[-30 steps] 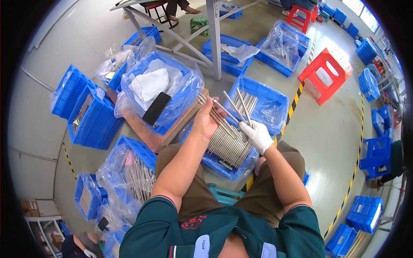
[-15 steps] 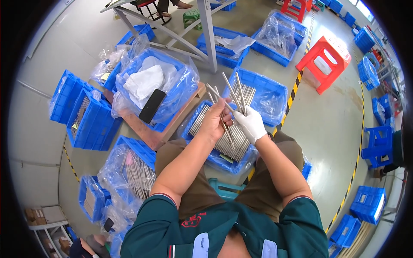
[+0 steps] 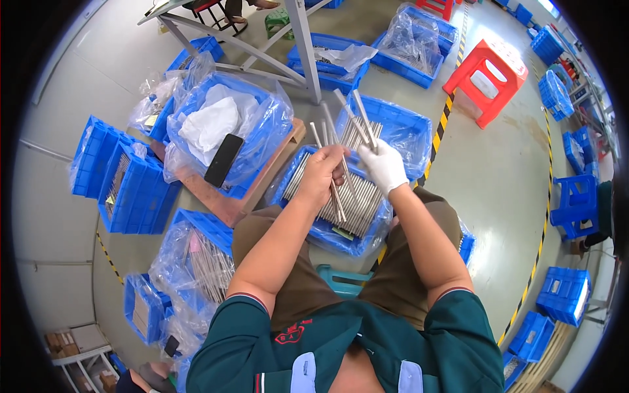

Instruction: The person is inspecting and sorting thin metal rods into blue crates in a manufacturing environment.

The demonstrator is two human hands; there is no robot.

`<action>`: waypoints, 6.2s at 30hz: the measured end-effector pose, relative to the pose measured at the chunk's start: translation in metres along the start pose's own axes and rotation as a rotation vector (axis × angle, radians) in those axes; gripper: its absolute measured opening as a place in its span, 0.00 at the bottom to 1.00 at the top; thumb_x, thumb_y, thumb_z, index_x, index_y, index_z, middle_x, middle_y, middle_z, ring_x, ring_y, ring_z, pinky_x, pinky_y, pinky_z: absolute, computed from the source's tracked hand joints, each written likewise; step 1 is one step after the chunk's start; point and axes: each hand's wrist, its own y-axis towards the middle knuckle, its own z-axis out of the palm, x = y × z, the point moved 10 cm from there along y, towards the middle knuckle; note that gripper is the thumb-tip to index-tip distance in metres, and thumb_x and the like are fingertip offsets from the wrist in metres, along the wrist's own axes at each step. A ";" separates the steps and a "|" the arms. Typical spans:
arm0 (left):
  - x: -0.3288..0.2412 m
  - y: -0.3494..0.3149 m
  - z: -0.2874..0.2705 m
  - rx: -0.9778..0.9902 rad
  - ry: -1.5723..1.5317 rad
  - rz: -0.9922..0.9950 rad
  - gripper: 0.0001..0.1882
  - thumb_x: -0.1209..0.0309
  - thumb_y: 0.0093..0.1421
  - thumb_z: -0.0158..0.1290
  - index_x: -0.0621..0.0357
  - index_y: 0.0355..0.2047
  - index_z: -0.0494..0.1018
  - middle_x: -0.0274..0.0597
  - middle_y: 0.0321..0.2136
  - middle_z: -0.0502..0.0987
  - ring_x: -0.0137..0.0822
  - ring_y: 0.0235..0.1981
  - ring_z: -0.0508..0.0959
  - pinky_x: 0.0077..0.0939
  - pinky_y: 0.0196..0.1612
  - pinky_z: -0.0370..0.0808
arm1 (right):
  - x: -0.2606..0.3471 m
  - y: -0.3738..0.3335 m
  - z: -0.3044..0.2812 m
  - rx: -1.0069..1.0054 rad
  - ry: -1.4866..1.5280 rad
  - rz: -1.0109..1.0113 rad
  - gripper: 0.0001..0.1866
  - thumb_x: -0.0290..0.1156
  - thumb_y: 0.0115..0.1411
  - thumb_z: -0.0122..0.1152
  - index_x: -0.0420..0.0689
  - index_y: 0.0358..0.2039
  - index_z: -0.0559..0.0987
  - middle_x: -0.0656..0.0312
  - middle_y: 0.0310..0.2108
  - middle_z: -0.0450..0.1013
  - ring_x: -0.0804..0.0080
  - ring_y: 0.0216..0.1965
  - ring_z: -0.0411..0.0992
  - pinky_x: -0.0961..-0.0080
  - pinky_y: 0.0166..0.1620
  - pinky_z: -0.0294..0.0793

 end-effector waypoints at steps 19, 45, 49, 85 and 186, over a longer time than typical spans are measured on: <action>0.062 -0.056 0.056 0.427 -0.078 -0.554 0.12 0.63 0.62 0.48 0.60 0.31 0.69 0.33 0.24 0.66 0.25 0.21 0.66 0.18 0.22 0.65 | -0.053 0.050 -0.074 -0.296 0.649 0.219 0.15 0.43 0.55 0.58 0.47 0.19 0.70 0.69 0.13 0.60 0.78 0.13 0.57 0.79 0.18 0.53; -0.016 0.005 -0.033 -0.015 -0.310 -0.030 0.13 0.61 0.57 0.55 0.59 0.31 0.73 0.31 0.21 0.67 0.26 0.21 0.68 0.21 0.24 0.67 | -0.001 -0.019 0.005 0.213 -0.038 0.123 0.20 0.45 0.57 0.50 0.40 0.25 0.77 0.61 0.15 0.70 0.75 0.19 0.69 0.77 0.28 0.67; -0.031 0.014 -0.053 -0.081 -0.476 0.068 0.17 0.57 0.55 0.57 0.58 0.35 0.70 0.30 0.19 0.63 0.25 0.18 0.64 0.22 0.23 0.65 | 0.005 -0.034 0.017 0.306 -0.036 0.100 0.19 0.43 0.59 0.49 0.39 0.28 0.76 0.63 0.14 0.69 0.77 0.19 0.69 0.79 0.27 0.67; 0.023 -0.009 0.009 0.144 0.190 -0.220 0.11 0.63 0.62 0.48 0.58 0.32 0.71 0.28 0.20 0.66 0.20 0.20 0.62 0.16 0.23 0.62 | -0.004 0.011 0.008 0.177 0.238 0.078 0.17 0.43 0.55 0.58 0.40 0.24 0.75 0.68 0.16 0.64 0.81 0.17 0.60 0.80 0.20 0.57; 0.060 -0.018 0.008 0.182 -0.053 -0.371 0.13 0.58 0.59 0.52 0.55 0.31 0.73 0.32 0.24 0.73 0.28 0.22 0.71 0.25 0.24 0.71 | -0.015 0.015 0.024 0.209 0.263 0.183 0.22 0.48 0.56 0.55 0.38 0.21 0.74 0.60 0.18 0.69 0.74 0.21 0.65 0.76 0.27 0.65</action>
